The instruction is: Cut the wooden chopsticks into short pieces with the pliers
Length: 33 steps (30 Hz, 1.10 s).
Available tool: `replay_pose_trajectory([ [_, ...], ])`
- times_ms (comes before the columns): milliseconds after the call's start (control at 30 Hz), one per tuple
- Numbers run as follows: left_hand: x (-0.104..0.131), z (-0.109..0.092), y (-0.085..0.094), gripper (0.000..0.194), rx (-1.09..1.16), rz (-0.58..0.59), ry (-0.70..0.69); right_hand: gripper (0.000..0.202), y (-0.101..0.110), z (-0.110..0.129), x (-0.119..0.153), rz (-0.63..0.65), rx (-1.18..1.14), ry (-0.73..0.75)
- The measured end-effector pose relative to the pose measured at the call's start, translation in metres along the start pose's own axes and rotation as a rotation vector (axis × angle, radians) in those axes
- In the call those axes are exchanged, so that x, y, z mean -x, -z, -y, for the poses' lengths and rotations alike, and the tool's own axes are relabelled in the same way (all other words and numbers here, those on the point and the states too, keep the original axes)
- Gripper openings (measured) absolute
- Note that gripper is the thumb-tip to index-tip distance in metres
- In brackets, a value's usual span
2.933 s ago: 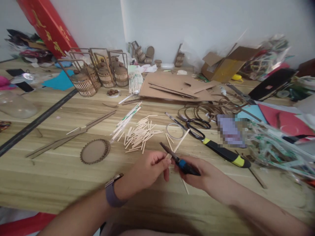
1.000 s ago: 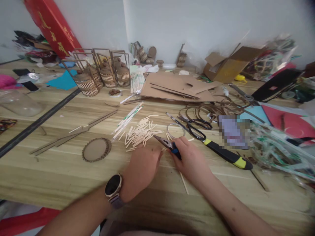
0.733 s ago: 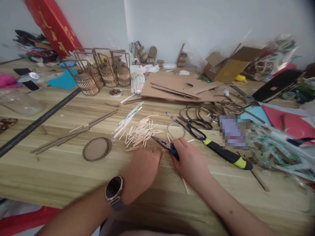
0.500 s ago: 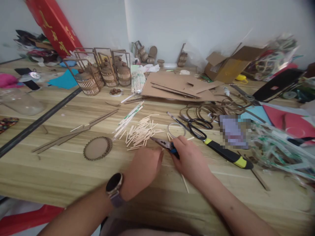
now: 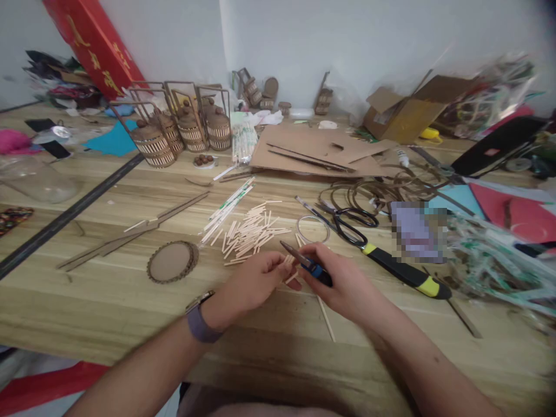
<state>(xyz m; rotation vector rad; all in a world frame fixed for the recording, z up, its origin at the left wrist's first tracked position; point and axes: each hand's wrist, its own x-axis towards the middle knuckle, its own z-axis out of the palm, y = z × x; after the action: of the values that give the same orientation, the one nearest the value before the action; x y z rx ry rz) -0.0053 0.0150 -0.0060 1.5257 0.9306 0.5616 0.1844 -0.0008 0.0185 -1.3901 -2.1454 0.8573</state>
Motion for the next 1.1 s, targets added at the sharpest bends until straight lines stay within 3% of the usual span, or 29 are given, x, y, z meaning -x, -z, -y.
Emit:
replay_pose_trajectory([
  [133, 0.001, 0.000, -0.001, 0.047, -0.042, 0.035, -0.016, 0.034, -0.002, -0.001, -0.002, -0.015, -0.031, 0.063],
  [433, -0.001, 0.006, 0.002, 0.046, 0.178, 0.238, -0.031, 0.050, -0.001, -0.002, -0.002, 0.077, -0.072, 0.156],
  [500, -0.001, 0.006, 0.003, 0.045, 0.218, 0.205, 0.021, 0.048, -0.002, -0.004, -0.003, -0.024, -0.059, 0.193],
  [600, -0.001, 0.001, 0.003, 0.043, 0.287, 0.049, 0.088, 0.042, -0.004, -0.004, -0.004, -0.289, -0.002, 0.264],
  [667, -0.002, -0.001, 0.002, 0.040, 0.391, -0.038, 0.107, 0.045, -0.009, -0.003, -0.004, -0.388, 0.047, 0.250],
  [833, -0.006, 0.001, -0.008, 0.025, 0.653, -0.127, 0.140, 0.065, -0.028, -0.001, -0.001, -0.352, 0.137, 0.160],
  [1100, -0.007, 0.002, -0.022, 0.019, 0.755, -0.108, 0.060, 0.061, -0.036, -0.005, -0.004, -0.404, 0.219, 0.242],
])
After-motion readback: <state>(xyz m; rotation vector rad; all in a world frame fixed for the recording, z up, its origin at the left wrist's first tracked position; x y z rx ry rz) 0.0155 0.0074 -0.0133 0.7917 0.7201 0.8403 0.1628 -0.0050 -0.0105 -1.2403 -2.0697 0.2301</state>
